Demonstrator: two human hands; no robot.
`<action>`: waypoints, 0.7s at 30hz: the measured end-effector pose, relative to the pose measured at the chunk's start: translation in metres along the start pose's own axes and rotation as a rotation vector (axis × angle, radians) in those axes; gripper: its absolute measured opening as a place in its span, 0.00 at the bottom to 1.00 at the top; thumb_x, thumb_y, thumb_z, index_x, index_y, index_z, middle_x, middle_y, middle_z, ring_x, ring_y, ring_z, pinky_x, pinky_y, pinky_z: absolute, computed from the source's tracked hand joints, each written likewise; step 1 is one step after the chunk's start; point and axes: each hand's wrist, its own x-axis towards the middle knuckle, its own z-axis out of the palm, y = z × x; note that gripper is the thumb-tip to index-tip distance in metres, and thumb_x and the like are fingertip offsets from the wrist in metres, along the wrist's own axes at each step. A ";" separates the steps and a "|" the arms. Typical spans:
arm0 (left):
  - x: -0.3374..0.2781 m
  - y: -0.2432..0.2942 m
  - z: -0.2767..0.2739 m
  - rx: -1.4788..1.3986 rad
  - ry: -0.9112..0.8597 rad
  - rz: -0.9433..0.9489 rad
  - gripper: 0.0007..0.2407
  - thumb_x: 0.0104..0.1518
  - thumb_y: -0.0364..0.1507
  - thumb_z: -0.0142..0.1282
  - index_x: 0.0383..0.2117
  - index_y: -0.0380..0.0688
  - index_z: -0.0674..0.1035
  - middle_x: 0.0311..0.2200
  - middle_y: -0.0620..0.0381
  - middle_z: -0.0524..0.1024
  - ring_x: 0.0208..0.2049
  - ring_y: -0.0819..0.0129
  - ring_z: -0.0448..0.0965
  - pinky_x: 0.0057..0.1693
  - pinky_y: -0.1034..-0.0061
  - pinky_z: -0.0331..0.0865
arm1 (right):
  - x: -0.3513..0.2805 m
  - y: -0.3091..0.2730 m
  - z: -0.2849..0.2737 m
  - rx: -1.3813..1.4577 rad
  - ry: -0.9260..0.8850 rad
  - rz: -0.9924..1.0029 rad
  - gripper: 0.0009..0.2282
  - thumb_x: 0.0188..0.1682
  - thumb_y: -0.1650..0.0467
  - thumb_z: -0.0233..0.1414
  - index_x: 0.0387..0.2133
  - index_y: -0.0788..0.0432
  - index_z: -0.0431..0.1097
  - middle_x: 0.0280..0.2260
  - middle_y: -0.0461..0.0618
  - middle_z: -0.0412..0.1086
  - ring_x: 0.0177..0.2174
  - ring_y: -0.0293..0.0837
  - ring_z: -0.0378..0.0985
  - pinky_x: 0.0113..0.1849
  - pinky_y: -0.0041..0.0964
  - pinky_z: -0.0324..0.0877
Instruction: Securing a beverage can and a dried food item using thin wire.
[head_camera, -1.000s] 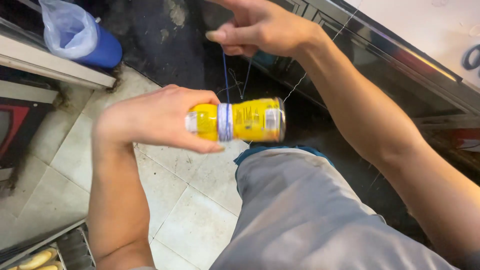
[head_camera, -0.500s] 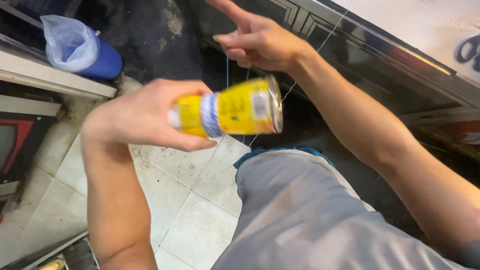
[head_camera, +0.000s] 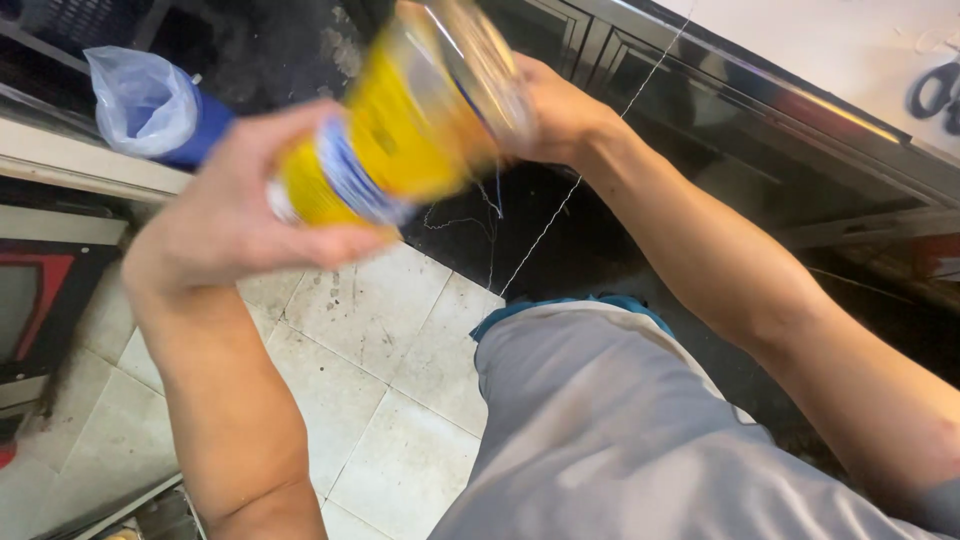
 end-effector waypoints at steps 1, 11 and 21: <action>0.008 0.005 0.011 0.003 -0.002 0.001 0.23 0.40 0.23 0.67 0.47 0.35 0.75 0.40 0.50 0.82 0.33 0.68 0.84 0.39 0.79 0.80 | 0.007 -0.017 0.020 -0.001 0.000 -0.004 0.17 0.52 0.71 0.60 0.52 0.63 0.67 0.40 0.52 0.75 0.32 0.40 0.80 0.30 0.29 0.80; 0.032 -0.058 0.025 0.749 0.527 -0.550 0.25 0.42 0.44 0.74 0.38 0.38 0.78 0.27 0.47 0.82 0.25 0.48 0.82 0.35 0.58 0.74 | 0.001 -0.070 0.113 -0.863 -0.023 -0.093 0.28 0.66 0.75 0.45 0.73 0.47 0.35 0.30 0.50 0.66 0.27 0.36 0.66 0.27 0.26 0.62; 0.020 0.010 0.021 0.197 0.032 -0.146 0.21 0.34 0.27 0.75 0.38 0.45 0.81 0.28 0.63 0.83 0.26 0.75 0.78 0.36 0.82 0.73 | 0.022 -0.043 0.067 -0.304 0.080 0.023 0.36 0.55 0.75 0.51 0.74 0.43 0.37 0.22 0.40 0.64 0.23 0.30 0.64 0.26 0.21 0.60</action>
